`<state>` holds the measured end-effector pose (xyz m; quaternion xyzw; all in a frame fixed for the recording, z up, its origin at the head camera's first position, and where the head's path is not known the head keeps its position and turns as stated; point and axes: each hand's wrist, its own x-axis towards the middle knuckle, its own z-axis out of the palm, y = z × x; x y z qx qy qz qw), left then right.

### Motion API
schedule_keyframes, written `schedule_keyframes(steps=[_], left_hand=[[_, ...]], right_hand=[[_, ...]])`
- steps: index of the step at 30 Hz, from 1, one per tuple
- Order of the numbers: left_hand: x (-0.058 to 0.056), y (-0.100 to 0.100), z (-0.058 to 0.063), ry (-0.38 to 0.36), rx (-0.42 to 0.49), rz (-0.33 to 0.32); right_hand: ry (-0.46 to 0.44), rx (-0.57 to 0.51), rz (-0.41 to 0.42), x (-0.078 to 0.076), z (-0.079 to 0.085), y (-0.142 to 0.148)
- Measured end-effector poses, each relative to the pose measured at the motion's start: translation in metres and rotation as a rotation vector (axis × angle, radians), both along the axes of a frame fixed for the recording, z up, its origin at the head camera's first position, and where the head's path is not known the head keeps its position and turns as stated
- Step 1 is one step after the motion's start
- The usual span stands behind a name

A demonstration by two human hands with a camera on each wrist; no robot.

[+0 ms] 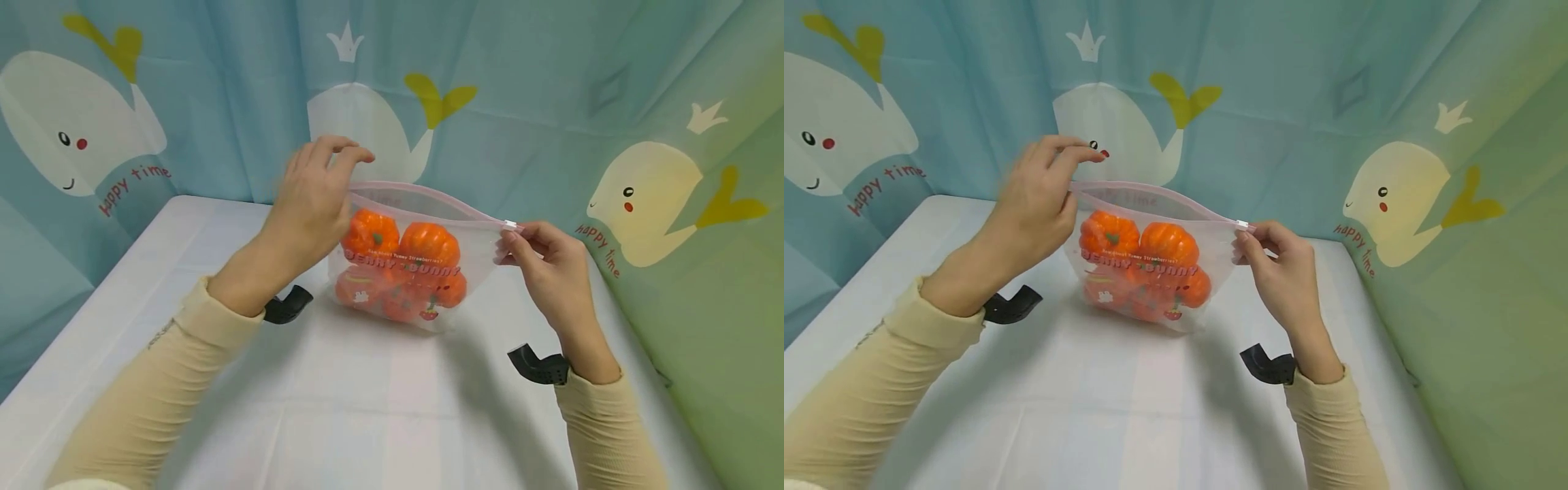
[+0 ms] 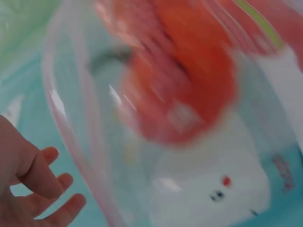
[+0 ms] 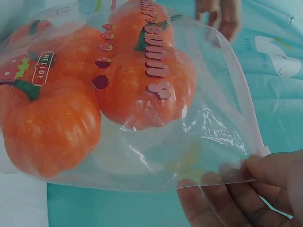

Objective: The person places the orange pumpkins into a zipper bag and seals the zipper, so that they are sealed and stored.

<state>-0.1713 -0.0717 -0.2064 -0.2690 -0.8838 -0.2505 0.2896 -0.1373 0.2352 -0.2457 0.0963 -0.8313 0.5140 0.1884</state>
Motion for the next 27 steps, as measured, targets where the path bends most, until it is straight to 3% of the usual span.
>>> schedule_keyframes(steps=[4,7,14,20,27], left_hand=[[0.004,0.030,0.009,0.006,-0.058,-0.056],[0.006,0.055,0.008,0.031,-0.106,-0.096],[0.011,0.109,-0.007,0.227,-0.233,-0.143],[0.007,0.128,-0.017,0.255,-0.317,-0.128],[0.002,0.141,-0.019,0.278,-0.282,-0.218]], right_hand=[[0.005,-0.025,0.000,-0.003,0.001,-0.001],[-0.001,-0.043,0.006,-0.003,0.002,-0.002],[0.009,-0.063,0.037,-0.001,0.003,-0.003],[0.009,-0.015,0.055,0.001,0.002,-0.002],[0.040,0.056,0.053,0.003,0.002,0.001]])
